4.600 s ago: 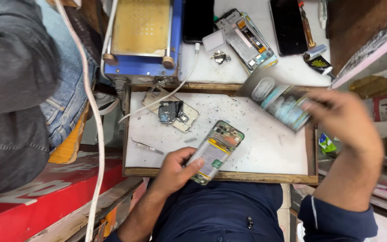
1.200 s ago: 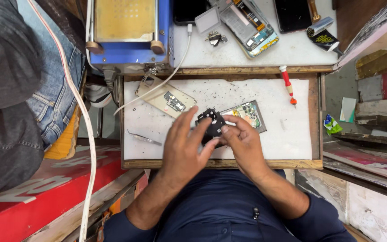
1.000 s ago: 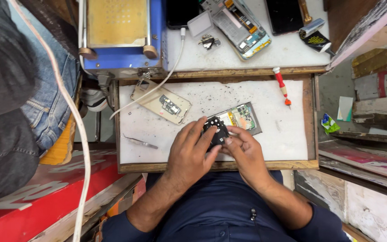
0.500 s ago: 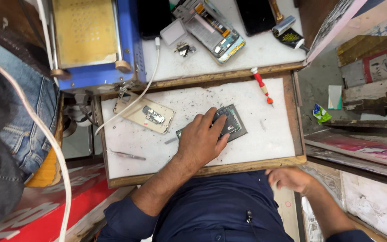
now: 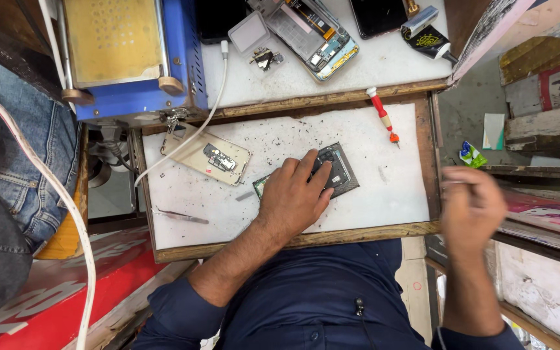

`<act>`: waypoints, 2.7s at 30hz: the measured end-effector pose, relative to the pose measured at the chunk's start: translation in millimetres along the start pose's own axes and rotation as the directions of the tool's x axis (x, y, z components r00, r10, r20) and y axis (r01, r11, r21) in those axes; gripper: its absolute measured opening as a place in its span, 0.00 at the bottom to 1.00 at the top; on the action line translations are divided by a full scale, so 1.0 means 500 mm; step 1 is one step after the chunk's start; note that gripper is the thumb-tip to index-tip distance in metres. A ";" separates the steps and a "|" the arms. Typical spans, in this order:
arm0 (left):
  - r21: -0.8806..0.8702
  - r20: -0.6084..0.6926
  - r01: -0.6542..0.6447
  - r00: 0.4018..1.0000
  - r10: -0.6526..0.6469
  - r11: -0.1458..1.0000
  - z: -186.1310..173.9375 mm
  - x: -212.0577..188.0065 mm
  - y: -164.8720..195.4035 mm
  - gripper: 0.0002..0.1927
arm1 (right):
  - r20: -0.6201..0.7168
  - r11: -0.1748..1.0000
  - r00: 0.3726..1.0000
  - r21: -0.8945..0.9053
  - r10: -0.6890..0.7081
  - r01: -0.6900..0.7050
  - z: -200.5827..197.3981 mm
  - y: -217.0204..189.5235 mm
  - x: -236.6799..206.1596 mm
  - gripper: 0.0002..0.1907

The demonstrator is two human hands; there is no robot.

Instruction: The person removes a protective film from a smartphone screen, then wipes the internal components of a disassembled phone with a cloth. They place a small black component onto the phone's interior and use a red-handled tool to press and adjust it. The person continues to manipulate the phone's internal parts and uses the tool to work on the device.

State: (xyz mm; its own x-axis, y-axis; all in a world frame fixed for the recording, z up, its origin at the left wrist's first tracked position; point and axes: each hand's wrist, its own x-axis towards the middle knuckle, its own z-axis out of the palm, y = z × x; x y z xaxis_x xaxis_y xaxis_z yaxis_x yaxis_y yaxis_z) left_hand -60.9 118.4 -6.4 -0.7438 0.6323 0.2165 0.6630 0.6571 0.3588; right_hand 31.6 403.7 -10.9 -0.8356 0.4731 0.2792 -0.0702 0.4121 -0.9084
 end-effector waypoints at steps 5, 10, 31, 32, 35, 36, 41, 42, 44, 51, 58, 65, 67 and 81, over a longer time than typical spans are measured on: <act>0.023 0.033 0.012 0.999 -0.012 1.000 0.001 -0.004 0.002 0.26 | 0.338 0.982 0.939 -0.145 -0.066 0.121 0.114 -0.076 -0.011 0.13; -0.022 0.070 0.037 0.997 -0.035 0.999 -0.004 -0.005 0.000 0.25 | 0.457 0.874 0.869 -0.324 -0.190 0.361 0.199 -0.100 0.004 0.14; -0.132 0.050 0.106 0.994 -0.100 0.986 -0.015 0.004 -0.015 0.21 | 0.537 0.820 0.842 -0.458 -0.053 0.344 0.219 -0.116 0.026 0.18; -0.123 0.039 0.091 0.995 -0.087 0.988 -0.015 0.003 -0.014 0.21 | 0.536 0.822 0.843 -0.461 -0.043 0.335 0.219 -0.116 0.026 0.18; -0.094 0.025 0.064 0.998 -0.062 0.993 -0.016 -0.003 -0.015 0.22 | 0.542 0.828 0.840 -0.462 -0.020 0.317 0.218 -0.119 0.023 0.19; -0.091 0.034 0.060 0.998 -0.057 0.994 -0.017 -0.006 -0.016 0.22 | 0.545 0.830 0.839 -0.463 -0.011 0.311 0.218 -0.120 0.022 0.19; -0.112 0.012 0.030 1.000 -0.028 0.993 -0.020 -0.017 -0.017 0.23 | 0.560 0.823 0.828 -0.485 0.033 0.295 0.218 -0.124 0.022 0.21; -0.115 -0.001 0.016 1.000 -0.016 0.993 -0.020 -0.019 -0.017 0.23 | 0.557 0.818 0.830 -0.483 0.014 0.311 0.218 -0.123 0.023 0.21; -0.116 -0.032 -0.001 0.999 -0.003 0.993 -0.020 -0.023 -0.018 0.24 | 0.555 0.813 0.832 -0.479 -0.011 0.330 0.220 -0.122 0.024 0.20; -0.118 -0.033 0.006 0.999 -0.010 0.993 -0.017 -0.026 -0.021 0.26 | 0.571 0.780 0.819 -0.491 -0.048 0.388 0.223 -0.125 0.028 0.18; -0.102 -0.022 0.034 0.999 -0.037 0.994 -0.012 -0.013 -0.020 0.30 | 0.647 0.710 0.762 -0.522 -0.031 0.473 0.217 -0.145 0.047 0.18; -0.049 0.055 0.067 0.996 -0.064 0.997 0.000 -0.005 -0.016 0.29 | 0.687 0.678 0.727 -0.533 -0.003 0.507 0.215 -0.149 0.055 0.19; -0.021 0.091 0.063 0.994 -0.061 0.998 -0.001 -0.004 -0.012 0.29 | 0.698 0.689 0.715 -0.541 0.048 0.482 0.214 -0.147 0.058 0.19; -0.077 0.094 0.119 0.989 -0.112 0.990 -0.024 -0.002 -0.003 0.42 | 0.575 0.845 0.813 -0.390 -0.087 0.366 0.197 -0.111 0.014 0.22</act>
State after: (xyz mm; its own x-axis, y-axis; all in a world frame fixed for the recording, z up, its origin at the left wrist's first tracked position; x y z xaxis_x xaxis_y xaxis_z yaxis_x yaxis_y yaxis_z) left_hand -62.3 112.0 3.8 -0.8019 0.5908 0.0887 0.5613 0.6942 0.4506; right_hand -23.7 307.3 10.9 -0.9870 -0.0990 0.1267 -0.1526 0.8251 -0.5440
